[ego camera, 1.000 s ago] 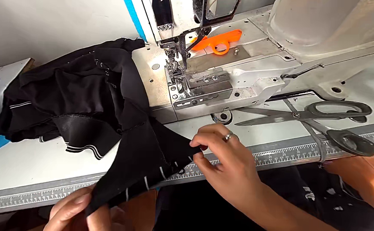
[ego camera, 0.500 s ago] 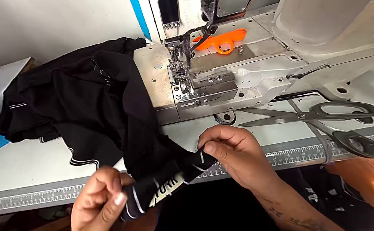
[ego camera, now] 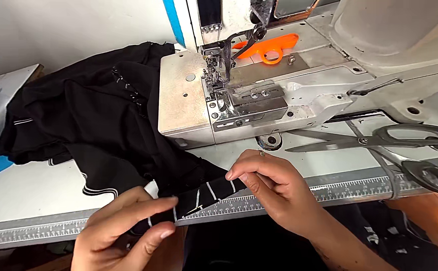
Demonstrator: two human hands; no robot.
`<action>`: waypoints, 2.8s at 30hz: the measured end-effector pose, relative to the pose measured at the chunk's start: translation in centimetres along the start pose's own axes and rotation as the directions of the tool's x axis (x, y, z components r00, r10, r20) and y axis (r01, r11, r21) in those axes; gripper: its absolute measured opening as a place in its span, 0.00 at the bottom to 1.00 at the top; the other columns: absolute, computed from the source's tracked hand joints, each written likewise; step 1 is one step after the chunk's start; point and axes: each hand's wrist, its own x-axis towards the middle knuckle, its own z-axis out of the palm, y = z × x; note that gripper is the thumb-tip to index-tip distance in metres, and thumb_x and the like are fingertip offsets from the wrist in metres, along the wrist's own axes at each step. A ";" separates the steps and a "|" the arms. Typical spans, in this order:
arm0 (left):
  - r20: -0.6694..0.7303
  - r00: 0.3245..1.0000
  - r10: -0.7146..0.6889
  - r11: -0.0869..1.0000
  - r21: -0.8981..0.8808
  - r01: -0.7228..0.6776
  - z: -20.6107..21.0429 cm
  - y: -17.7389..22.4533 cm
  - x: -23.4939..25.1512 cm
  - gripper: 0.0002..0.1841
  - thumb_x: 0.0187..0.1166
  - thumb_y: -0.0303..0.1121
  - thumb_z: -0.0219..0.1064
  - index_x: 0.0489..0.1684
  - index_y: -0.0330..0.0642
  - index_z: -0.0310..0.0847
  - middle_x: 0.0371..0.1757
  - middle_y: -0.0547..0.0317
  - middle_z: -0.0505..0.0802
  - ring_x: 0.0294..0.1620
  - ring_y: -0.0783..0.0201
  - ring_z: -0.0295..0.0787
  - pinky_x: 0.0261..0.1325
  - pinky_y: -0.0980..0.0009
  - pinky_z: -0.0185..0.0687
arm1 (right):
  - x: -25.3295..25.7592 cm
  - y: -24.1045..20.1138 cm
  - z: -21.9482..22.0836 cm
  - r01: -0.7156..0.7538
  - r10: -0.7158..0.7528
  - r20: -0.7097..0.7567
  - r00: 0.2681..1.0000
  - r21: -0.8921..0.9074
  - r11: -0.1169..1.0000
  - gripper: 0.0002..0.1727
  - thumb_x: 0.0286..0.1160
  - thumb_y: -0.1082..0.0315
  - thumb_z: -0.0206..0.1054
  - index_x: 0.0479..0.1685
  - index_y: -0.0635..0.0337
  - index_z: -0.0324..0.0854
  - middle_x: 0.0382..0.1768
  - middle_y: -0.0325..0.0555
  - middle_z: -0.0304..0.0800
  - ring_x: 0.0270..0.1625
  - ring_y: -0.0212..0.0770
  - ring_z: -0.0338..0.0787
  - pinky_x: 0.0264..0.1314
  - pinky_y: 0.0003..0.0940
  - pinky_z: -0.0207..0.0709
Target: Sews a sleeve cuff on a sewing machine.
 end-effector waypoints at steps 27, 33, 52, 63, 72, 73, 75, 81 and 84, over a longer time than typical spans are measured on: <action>-0.047 0.999 0.002 0.642 0.766 0.035 3.0 -0.3 18.9 0.15 0.84 0.37 0.67 0.34 0.33 0.89 0.33 0.38 0.90 0.34 0.37 0.87 0.33 0.36 0.74 | 2.4 -2.9 3.2 -0.271 0.308 -0.095 0.947 0.282 0.920 0.15 0.91 0.68 0.54 0.37 0.63 0.83 0.22 0.29 0.84 0.20 0.14 0.74 0.22 0.11 0.66; 0.062 0.997 0.033 0.806 0.589 -0.064 1.5 -1.8 20.7 0.15 0.80 0.39 0.66 0.25 0.40 0.85 0.21 0.61 0.83 0.23 0.68 0.75 0.30 0.61 0.67 | 2.3 -2.0 3.0 -0.203 0.221 -0.131 0.966 0.142 0.969 0.14 0.89 0.70 0.55 0.41 0.68 0.85 0.22 0.34 0.86 0.21 0.17 0.76 0.24 0.11 0.69; -0.251 0.965 0.079 0.951 0.310 0.003 6.7 1.8 -4.0 0.07 0.80 0.35 0.70 0.40 0.42 0.80 0.41 0.63 0.92 0.51 0.81 0.87 0.59 0.85 0.81 | -1.2 -3.5 3.8 0.152 -0.186 -0.125 0.975 -0.241 0.958 0.03 0.71 0.73 0.70 0.36 0.58 0.80 0.25 0.41 0.77 0.29 0.26 0.76 0.34 0.10 0.67; -0.666 0.732 0.147 0.986 0.040 -0.161 5.4 2.7 -4.4 0.09 0.87 0.34 0.61 0.55 0.58 0.85 0.54 0.83 0.91 0.61 0.84 0.85 0.66 0.85 0.78 | -3.7 -2.4 3.8 0.090 -0.133 -0.146 0.980 -0.270 0.959 0.02 0.76 0.70 0.67 0.42 0.56 0.82 0.34 0.40 0.84 0.41 0.25 0.84 0.47 0.10 0.75; -0.269 0.962 -0.042 0.997 -0.078 0.021 3.7 2.3 -4.8 0.10 0.87 0.38 0.65 0.55 0.60 0.92 0.54 0.84 0.96 0.56 0.85 0.90 0.62 0.85 0.85 | -2.1 -2.5 3.4 -0.263 0.463 0.020 0.886 0.845 0.467 0.07 0.75 0.67 0.73 0.42 0.49 0.96 0.43 0.35 0.97 0.49 0.26 0.94 0.58 0.26 0.87; -0.231 0.971 -0.060 0.993 -0.112 0.035 3.4 2.4 -4.5 0.10 0.88 0.38 0.64 0.54 0.57 0.91 0.52 0.82 0.96 0.54 0.84 0.92 0.60 0.84 0.86 | -1.9 -2.4 3.4 -0.272 0.427 0.057 0.903 0.844 0.462 0.08 0.77 0.66 0.71 0.45 0.50 0.96 0.43 0.35 0.98 0.49 0.26 0.94 0.58 0.25 0.87; -0.192 0.968 -0.160 0.956 -0.273 0.104 2.6 2.6 -4.0 0.10 0.88 0.40 0.61 0.53 0.59 0.90 0.46 0.83 0.97 0.47 0.86 0.93 0.54 0.86 0.87 | -1.6 -1.6 2.9 -0.239 0.298 0.023 0.954 0.656 0.716 0.10 0.81 0.62 0.68 0.46 0.51 0.96 0.42 0.30 0.96 0.48 0.19 0.91 0.56 0.18 0.84; -0.058 0.978 -0.200 0.800 -0.585 0.129 -0.1 -0.7 -2.0 0.13 0.80 0.41 0.71 0.60 0.55 0.89 0.40 0.73 0.97 0.39 0.83 0.93 0.45 0.87 0.86 | -1.1 -0.9 2.1 -0.100 0.107 -0.023 0.994 0.214 0.972 0.08 0.85 0.66 0.65 0.48 0.55 0.90 0.39 0.31 0.93 0.45 0.19 0.89 0.55 0.16 0.84; -0.038 0.981 -0.188 0.925 -0.342 0.164 -1.3 -0.4 -1.6 0.12 0.79 0.46 0.72 0.57 0.62 0.91 0.42 0.80 0.97 0.40 0.85 0.92 0.45 0.89 0.85 | -1.2 -0.6 2.2 -0.056 0.060 -0.022 0.998 0.156 0.986 0.07 0.86 0.66 0.63 0.50 0.55 0.87 0.41 0.31 0.92 0.46 0.19 0.89 0.54 0.16 0.83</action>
